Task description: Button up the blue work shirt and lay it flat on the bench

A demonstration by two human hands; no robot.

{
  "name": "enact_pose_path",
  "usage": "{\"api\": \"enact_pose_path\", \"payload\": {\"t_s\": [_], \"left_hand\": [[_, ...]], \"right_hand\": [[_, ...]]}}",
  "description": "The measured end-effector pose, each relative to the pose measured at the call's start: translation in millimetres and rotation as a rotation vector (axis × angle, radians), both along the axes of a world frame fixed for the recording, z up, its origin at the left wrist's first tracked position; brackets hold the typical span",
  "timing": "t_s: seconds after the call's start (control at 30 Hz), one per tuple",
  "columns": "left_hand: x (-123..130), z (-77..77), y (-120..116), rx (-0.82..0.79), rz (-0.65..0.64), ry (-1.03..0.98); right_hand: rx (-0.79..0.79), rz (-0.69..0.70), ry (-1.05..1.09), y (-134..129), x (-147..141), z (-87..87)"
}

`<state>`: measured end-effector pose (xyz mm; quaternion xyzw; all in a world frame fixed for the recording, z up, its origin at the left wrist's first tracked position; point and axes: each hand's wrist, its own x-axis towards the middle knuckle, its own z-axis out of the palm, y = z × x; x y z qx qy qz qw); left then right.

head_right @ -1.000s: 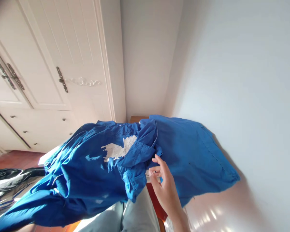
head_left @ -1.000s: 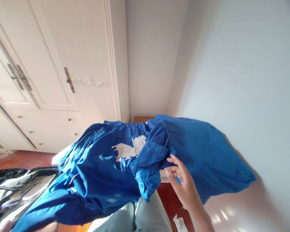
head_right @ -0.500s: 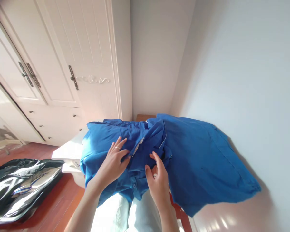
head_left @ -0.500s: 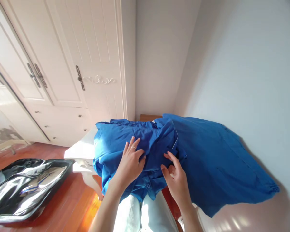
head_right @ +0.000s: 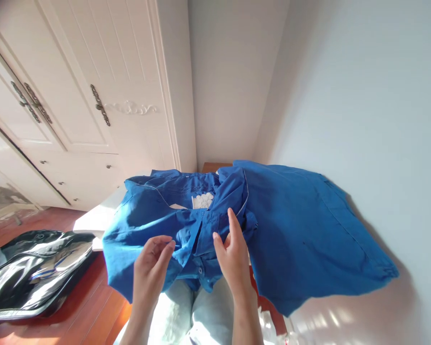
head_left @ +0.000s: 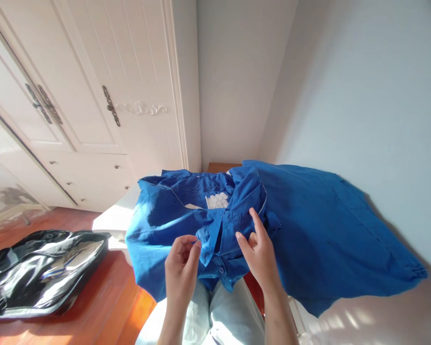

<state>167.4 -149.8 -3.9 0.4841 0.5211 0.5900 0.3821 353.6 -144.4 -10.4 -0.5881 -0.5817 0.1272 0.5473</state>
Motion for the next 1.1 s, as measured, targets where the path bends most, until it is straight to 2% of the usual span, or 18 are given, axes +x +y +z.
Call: {"api": "enact_pose_path", "payload": {"t_s": [0.1,0.23,0.3,0.4,0.47,0.53,0.6,0.7,0.77,0.87,0.97,1.1], "left_hand": [[22.3,-9.4,-0.9,-0.261,-0.209,-0.410],[49.3,-22.6,4.4,-0.499,-0.283,-0.975],[57.2,-24.1,9.8,-0.550,-0.309,-1.113],[62.2,-19.7,16.0,-0.550,-0.342,-1.126],[62.5,-14.3,17.0,-0.515,-0.332,-1.024],[60.8,-8.8,17.8,-0.403,-0.243,-0.838],[57.1,-4.1,22.5,-0.204,-0.101,-0.583],[49.6,0.0,41.4,0.056,0.049,-0.084],[46.3,-0.1,58.4,0.113,0.066,0.293],[47.2,-4.2,79.2,0.085,-0.012,0.734],[52.4,-10.4,88.3,0.060,-0.094,0.941],[54.9,-17.8,90.3,0.123,-0.102,0.957]], "right_hand": [[-0.073,-0.039,0.063,10.4,9.4,-4.8],[-0.051,-0.031,0.112,8.0,13.3,-7.7],[-0.011,-0.004,0.149,1.6,12.5,-7.2],[-0.012,0.030,0.183,-7.5,12.2,-4.9],[-0.044,0.034,0.198,-11.0,12.7,-2.8],[-0.062,0.027,0.209,-12.4,12.5,0.0],[-0.065,0.027,0.206,-12.3,10.8,3.6],[-0.040,0.041,0.203,-10.5,5.7,8.9],[-0.017,0.043,0.220,-8.9,1.3,11.2],[-0.006,0.044,0.266,-7.3,-5.2,11.6],[-0.029,0.061,0.322,-7.1,-9.8,9.9],[-0.069,0.033,0.379,-6.2,-9.6,7.3]]}}
